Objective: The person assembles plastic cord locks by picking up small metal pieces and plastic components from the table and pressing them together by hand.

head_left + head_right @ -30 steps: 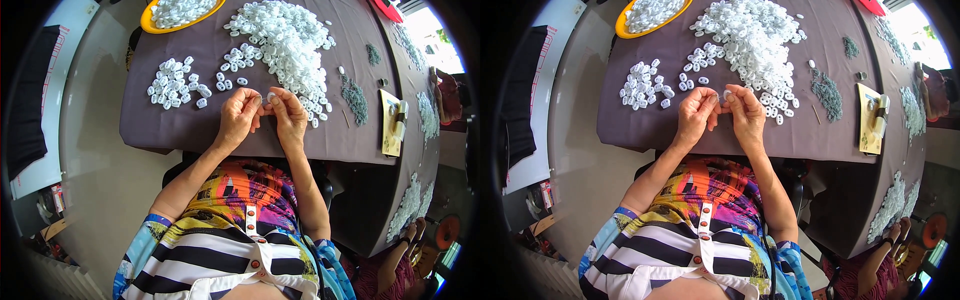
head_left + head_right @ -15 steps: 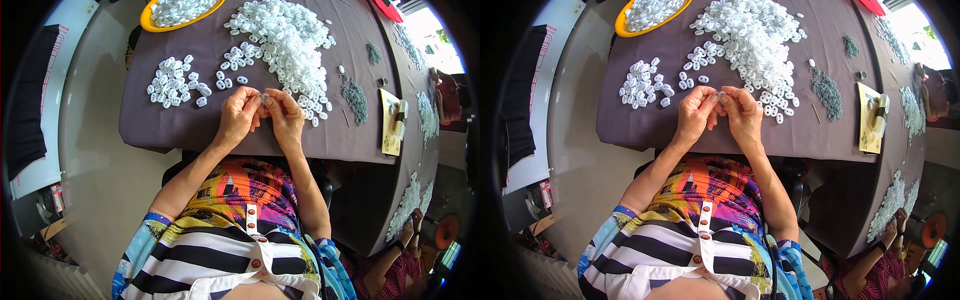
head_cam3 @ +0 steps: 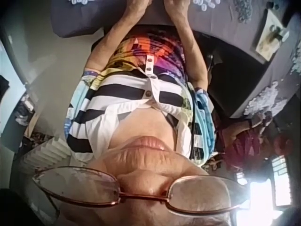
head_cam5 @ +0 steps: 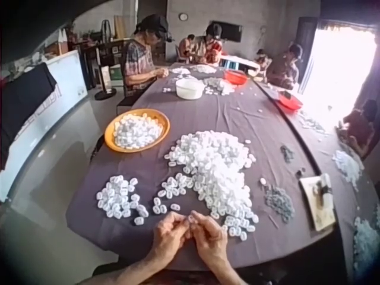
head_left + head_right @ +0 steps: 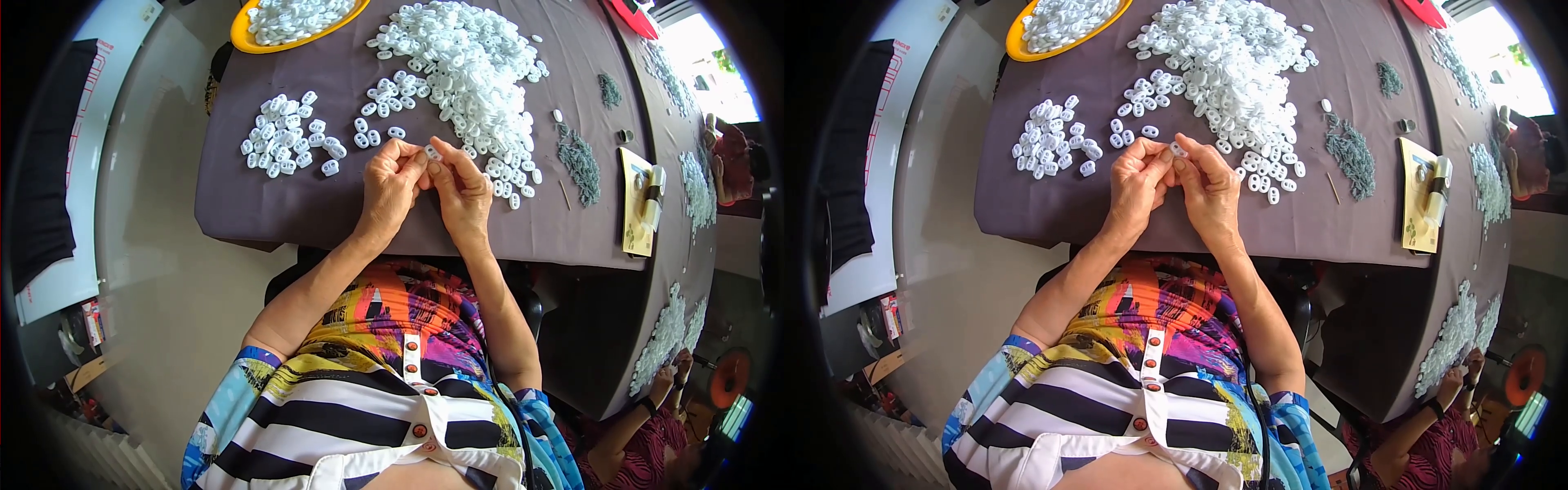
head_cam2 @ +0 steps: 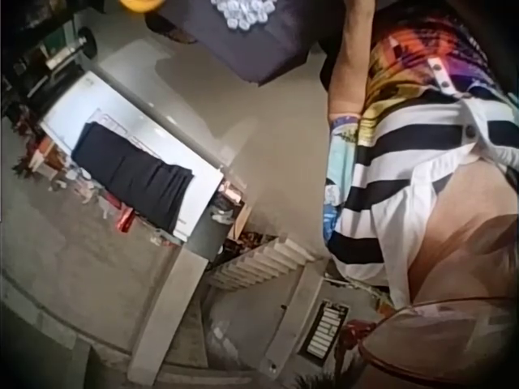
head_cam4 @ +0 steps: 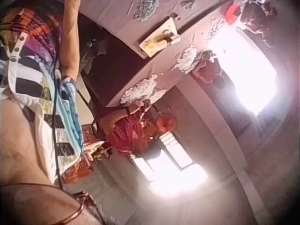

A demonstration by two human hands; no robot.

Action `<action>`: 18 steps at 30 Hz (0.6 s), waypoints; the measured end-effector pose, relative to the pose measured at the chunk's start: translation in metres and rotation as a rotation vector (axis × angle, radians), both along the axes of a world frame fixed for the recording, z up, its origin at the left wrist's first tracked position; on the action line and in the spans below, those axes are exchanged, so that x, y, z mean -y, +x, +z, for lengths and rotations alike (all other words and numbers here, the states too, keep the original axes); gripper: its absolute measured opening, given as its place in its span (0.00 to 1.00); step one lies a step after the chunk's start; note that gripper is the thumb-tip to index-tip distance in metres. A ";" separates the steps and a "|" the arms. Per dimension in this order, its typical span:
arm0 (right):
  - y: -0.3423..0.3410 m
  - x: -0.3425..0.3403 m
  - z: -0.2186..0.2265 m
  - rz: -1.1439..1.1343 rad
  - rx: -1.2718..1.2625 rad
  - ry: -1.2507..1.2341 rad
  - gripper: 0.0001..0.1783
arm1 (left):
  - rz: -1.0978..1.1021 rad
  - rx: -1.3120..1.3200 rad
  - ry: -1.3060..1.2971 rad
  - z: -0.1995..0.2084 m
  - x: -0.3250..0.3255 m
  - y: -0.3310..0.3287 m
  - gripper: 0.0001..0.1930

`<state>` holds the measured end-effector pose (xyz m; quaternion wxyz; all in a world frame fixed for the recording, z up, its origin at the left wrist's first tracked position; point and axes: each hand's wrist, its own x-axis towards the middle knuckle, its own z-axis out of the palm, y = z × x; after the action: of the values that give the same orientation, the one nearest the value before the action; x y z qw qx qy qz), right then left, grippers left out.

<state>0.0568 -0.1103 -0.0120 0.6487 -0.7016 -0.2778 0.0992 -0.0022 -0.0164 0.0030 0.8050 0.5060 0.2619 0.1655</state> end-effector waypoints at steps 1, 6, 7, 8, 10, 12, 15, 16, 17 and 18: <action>0.001 -0.001 -0.003 0.009 -0.069 0.046 0.13 | 0.013 -0.010 0.000 -0.001 0.000 0.002 0.06; 0.004 0.001 0.000 0.046 -0.140 0.105 0.14 | -0.055 -0.046 -0.093 -0.001 -0.008 0.000 0.06; 0.005 0.003 0.002 0.065 -0.092 0.061 0.14 | -0.080 -0.029 -0.071 -0.005 -0.011 0.000 0.06; 0.005 0.004 0.002 0.084 -0.043 0.018 0.14 | -0.105 -0.011 -0.049 -0.007 -0.012 -0.001 0.06; 0.006 0.004 0.002 0.109 -0.050 0.023 0.14 | -0.108 -0.012 -0.013 -0.009 -0.012 -0.003 0.06; 0.006 0.004 0.003 0.131 -0.056 0.027 0.14 | -0.113 -0.011 0.023 -0.009 -0.012 -0.004 0.06; 0.004 0.003 0.004 0.091 -0.191 0.053 0.14 | -0.116 -0.015 -0.053 -0.007 -0.012 -0.003 0.06; 0.004 0.003 0.004 0.102 -0.123 -0.004 0.15 | -0.098 -0.018 -0.049 -0.006 -0.011 -0.003 0.06; 0.005 0.004 0.004 0.113 -0.056 -0.060 0.15 | -0.080 -0.022 -0.044 -0.005 -0.011 -0.003 0.06; 0.006 0.005 0.006 0.114 -0.056 -0.060 0.15 | -0.078 -0.022 -0.043 -0.004 -0.012 -0.003 0.06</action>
<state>0.0626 -0.1150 -0.0057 0.6283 -0.7005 -0.2962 0.1638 -0.0055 -0.0049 -0.0007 0.8187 0.5000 0.2542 0.1227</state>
